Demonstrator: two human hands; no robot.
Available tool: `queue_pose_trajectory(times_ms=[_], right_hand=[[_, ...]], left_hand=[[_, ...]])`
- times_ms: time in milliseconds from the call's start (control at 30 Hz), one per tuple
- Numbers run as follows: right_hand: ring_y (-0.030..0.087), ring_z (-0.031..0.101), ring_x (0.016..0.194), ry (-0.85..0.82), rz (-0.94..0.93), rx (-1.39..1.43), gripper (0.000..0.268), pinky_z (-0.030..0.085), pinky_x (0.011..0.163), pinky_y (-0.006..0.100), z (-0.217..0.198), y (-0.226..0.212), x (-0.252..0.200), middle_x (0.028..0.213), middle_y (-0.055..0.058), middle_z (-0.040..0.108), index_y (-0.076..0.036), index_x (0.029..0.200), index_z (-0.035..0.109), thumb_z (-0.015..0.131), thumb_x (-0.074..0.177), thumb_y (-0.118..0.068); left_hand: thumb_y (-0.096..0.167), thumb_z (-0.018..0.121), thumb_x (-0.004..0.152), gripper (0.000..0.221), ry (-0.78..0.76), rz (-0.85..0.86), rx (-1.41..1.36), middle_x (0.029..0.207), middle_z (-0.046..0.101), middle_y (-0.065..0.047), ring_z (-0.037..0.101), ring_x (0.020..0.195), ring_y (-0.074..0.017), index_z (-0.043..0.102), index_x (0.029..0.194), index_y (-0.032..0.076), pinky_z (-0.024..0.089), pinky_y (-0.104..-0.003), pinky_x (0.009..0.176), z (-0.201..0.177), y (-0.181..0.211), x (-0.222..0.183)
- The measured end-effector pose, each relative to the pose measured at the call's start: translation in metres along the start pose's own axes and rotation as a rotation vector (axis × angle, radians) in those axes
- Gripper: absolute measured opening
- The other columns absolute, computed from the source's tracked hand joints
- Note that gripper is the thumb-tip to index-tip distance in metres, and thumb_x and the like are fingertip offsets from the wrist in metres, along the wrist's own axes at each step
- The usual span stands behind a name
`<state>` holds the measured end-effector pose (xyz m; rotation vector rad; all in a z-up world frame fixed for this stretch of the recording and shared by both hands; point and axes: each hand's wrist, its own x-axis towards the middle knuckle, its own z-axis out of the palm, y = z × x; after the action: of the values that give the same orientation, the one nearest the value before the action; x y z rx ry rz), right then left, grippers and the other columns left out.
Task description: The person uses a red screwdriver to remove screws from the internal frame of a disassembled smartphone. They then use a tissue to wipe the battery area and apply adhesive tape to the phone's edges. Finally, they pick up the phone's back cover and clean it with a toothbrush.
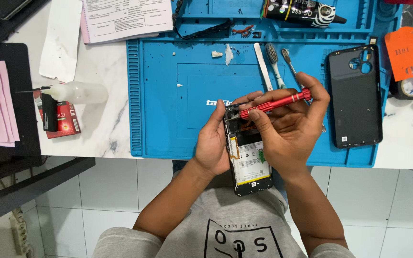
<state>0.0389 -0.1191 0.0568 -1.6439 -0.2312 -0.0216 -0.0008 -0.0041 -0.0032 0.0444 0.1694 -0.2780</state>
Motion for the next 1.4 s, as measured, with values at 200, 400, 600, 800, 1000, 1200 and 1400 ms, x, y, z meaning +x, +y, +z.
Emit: queue_pose_trajectory(times_ms=[200,400,600,800,1000,1200,1400], right_hand=[[0.032,0.074,0.099,-0.059,-0.213,-0.038,0.068,0.065,0.093,0.040,0.003,0.000,-0.004,0.106,0.023,0.062,-0.008,0.147,0.026,0.068,0.098,0.011],[0.043,0.072,0.114,-0.422,-0.702,-0.261,0.056,0.065,0.098,0.049,-0.013,0.000,0.006,0.123,0.030,0.063,-0.007,0.145,0.030,0.063,0.103,0.014],[0.031,0.079,0.098,-0.223,-0.617,-0.434,0.052,0.065,0.085,0.040,-0.019,-0.006,0.002,0.106,0.018,0.073,-0.002,0.136,0.042,0.079,0.099,-0.005],[0.029,0.077,0.089,-0.101,-0.609,-0.435,0.065,0.065,0.083,0.039,-0.019,-0.007,-0.002,0.101,0.022,0.070,0.000,0.139,0.041,0.087,0.094,-0.006],[0.027,0.077,0.096,-0.253,-0.410,-0.440,0.049,0.062,0.086,0.035,-0.044,-0.034,0.001,0.106,0.017,0.071,0.004,0.130,0.044,0.076,0.095,-0.007],[0.026,0.074,0.086,-0.505,-0.446,-0.588,0.005,0.062,0.080,0.033,-0.067,-0.074,0.018,0.097,0.019,0.071,0.004,0.096,0.070,0.069,0.091,0.003],[0.029,0.064,0.084,-0.499,-0.484,-0.788,0.034,0.054,0.073,0.038,-0.079,-0.051,0.015,0.103,0.019,0.064,0.003,0.105,0.065,0.067,0.094,-0.030]], left_hand=[[0.047,0.036,0.115,0.060,-0.027,0.007,0.020,0.137,0.060,-0.018,0.057,0.130,-0.0286,0.049,0.147,-0.002,0.044,-0.039,0.115,0.001,0.000,-0.001],[0.051,0.039,0.110,0.063,0.016,-0.011,0.067,0.145,0.051,-0.025,0.054,0.132,-0.0349,0.047,0.144,-0.001,0.045,-0.044,0.114,0.015,0.002,-0.003],[0.050,0.035,0.112,0.062,0.039,-0.004,0.049,0.144,0.054,-0.020,0.062,0.122,-0.0322,0.043,0.152,0.002,0.057,-0.052,0.097,0.011,-0.006,-0.002],[0.047,0.035,0.114,0.058,0.001,0.004,-0.005,0.131,0.061,-0.019,0.067,0.107,-0.0307,0.042,0.152,0.003,0.058,-0.046,0.096,0.013,-0.011,-0.004],[0.046,0.035,0.113,0.057,0.024,0.081,0.143,0.142,0.055,-0.019,0.059,0.126,-0.0291,0.045,0.148,0.003,0.050,-0.043,0.105,0.020,-0.014,-0.004],[0.045,0.039,0.109,0.055,0.123,0.065,0.324,0.139,0.054,-0.014,0.062,0.114,-0.0196,0.046,0.146,0.005,0.056,-0.034,0.089,0.034,-0.013,-0.006],[0.046,0.034,0.109,0.058,0.159,0.060,0.371,0.139,0.055,-0.017,0.062,0.114,-0.0219,0.045,0.147,0.004,0.057,-0.038,0.089,0.036,-0.009,-0.004]])
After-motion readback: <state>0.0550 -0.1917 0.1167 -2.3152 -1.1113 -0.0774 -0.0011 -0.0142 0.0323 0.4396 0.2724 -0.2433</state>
